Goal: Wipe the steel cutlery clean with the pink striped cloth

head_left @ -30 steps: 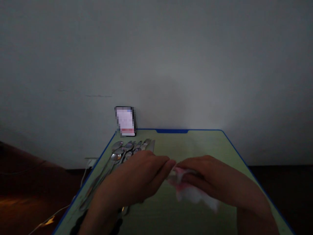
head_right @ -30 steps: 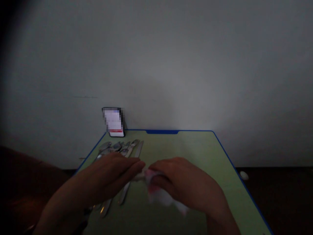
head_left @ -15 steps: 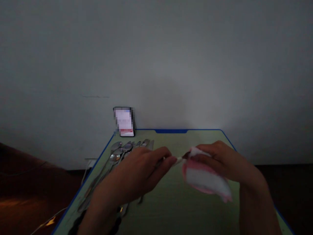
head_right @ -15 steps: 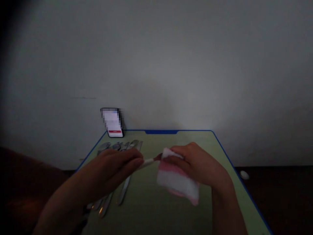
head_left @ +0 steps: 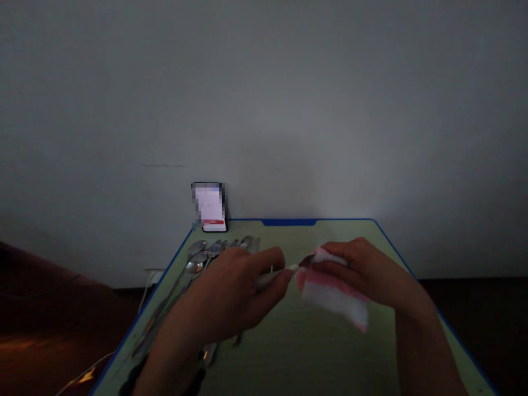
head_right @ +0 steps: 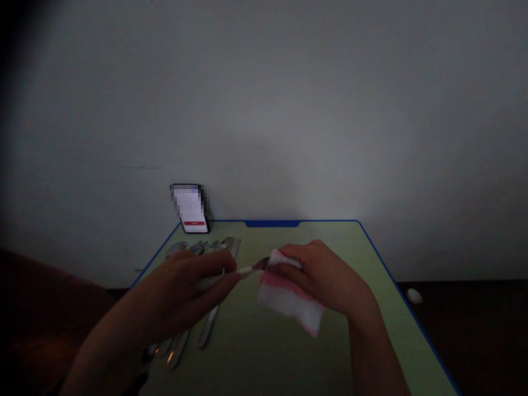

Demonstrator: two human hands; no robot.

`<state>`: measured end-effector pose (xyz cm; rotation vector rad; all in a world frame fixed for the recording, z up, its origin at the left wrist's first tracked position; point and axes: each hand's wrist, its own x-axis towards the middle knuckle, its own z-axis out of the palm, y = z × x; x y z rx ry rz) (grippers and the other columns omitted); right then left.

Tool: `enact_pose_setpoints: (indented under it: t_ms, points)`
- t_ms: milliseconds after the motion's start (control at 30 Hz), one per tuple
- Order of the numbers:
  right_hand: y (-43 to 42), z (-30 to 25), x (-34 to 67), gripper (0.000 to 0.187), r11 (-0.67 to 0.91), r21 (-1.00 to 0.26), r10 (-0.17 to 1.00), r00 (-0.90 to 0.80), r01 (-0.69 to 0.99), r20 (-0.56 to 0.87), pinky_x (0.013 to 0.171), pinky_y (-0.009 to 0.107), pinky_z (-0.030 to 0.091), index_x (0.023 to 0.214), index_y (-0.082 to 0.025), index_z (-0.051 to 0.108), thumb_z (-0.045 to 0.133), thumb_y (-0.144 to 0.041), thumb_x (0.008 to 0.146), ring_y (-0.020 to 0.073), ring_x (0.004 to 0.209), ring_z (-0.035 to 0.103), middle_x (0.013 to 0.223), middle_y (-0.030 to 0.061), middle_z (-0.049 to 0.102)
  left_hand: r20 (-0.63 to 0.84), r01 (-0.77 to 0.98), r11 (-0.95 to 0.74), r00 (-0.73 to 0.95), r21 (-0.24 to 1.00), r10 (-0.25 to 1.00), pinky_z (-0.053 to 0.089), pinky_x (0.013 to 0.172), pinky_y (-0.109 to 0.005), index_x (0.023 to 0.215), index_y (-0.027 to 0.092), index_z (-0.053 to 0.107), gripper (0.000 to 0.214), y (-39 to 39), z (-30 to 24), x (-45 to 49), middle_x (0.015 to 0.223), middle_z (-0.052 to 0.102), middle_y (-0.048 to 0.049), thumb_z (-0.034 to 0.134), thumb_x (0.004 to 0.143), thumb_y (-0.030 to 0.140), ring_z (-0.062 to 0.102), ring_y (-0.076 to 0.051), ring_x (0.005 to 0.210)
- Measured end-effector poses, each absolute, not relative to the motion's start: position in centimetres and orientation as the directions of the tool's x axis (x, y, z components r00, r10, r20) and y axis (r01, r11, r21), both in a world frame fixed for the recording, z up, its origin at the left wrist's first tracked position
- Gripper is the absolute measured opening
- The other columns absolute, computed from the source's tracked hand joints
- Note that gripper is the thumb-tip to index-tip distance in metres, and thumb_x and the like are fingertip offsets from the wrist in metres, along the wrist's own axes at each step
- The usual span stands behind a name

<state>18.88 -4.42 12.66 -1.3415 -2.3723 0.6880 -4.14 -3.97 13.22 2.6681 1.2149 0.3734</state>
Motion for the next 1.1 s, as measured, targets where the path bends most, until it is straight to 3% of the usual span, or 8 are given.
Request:
enact_pose_setpoints:
  t_ms: [167,433,633,800,1100]
  points:
    - [-4.4,12.6,18.4,0.026,0.435,-0.531,0.867,-0.497,0.727,0.029,0.060,0.022,0.036,0.091,-0.020,0.064,0.043,-0.034,0.090,0.0110,0.065,0.056,0.075,0.0010,0.065,0.145,0.719,-0.648,0.634,0.251,0.760,0.034,0.055,-0.024,0.082,0.021,0.060,0.033,-3.8,13.1,-4.3,0.057,0.056,0.0018,0.036,0.090,0.042,0.053,-0.013,0.056]
    - [-4.8,12.5,18.0,0.024,0.450,-0.508,0.865,-0.500,0.734,0.044,0.069,0.026,0.039,0.087,-0.019,0.065,0.044,-0.032,0.089,0.0147,0.075,0.056,0.082,0.0044,0.065,-0.029,0.723,-0.627,0.662,0.290,0.749,0.035,0.057,-0.023,0.078,0.022,0.062,0.042,-3.0,12.8,-5.0,0.060,0.057,0.0015,0.030,0.092,0.046,0.054,-0.013,0.058]
    - [-5.2,12.9,19.0,0.028,0.408,-0.535,0.889,-0.455,0.740,0.048,0.072,0.027,0.041,0.094,-0.020,0.063,0.039,-0.034,0.091,0.0150,0.078,0.057,0.088,0.0049,0.065,-0.051,0.751,-0.592,0.630,0.292,0.775,0.036,0.059,-0.023,0.080,0.021,0.063,0.043,-2.9,12.7,-6.3,0.063,0.058,0.0006,0.030,0.091,0.046,0.054,-0.012,0.060]
    - [-5.6,13.3,18.6,0.031,0.423,-0.591,0.881,-0.463,0.687,0.092,0.084,0.031,0.041,0.110,-0.023,0.057,0.036,-0.036,0.092,0.0172,0.096,0.056,0.109,0.0054,0.062,-0.064,0.744,-0.608,0.645,0.276,0.761,0.035,0.058,-0.024,0.080,0.021,0.064,0.045,-3.1,12.6,-6.1,0.062,0.059,0.0002,0.030,0.091,0.048,0.055,-0.013,0.060]
    - [-5.2,12.9,16.5,0.018,0.470,-0.599,0.813,-0.582,0.648,0.010,0.073,0.025,0.039,0.095,-0.020,0.058,0.047,-0.032,0.088,0.0136,0.080,0.056,0.090,0.0017,0.064,0.031,0.694,-0.684,0.696,0.227,0.717,0.034,0.059,-0.024,0.076,0.021,0.063,0.041,-3.5,13.1,-5.1,0.059,0.057,0.0008,0.033,0.091,0.044,0.054,-0.013,0.060]
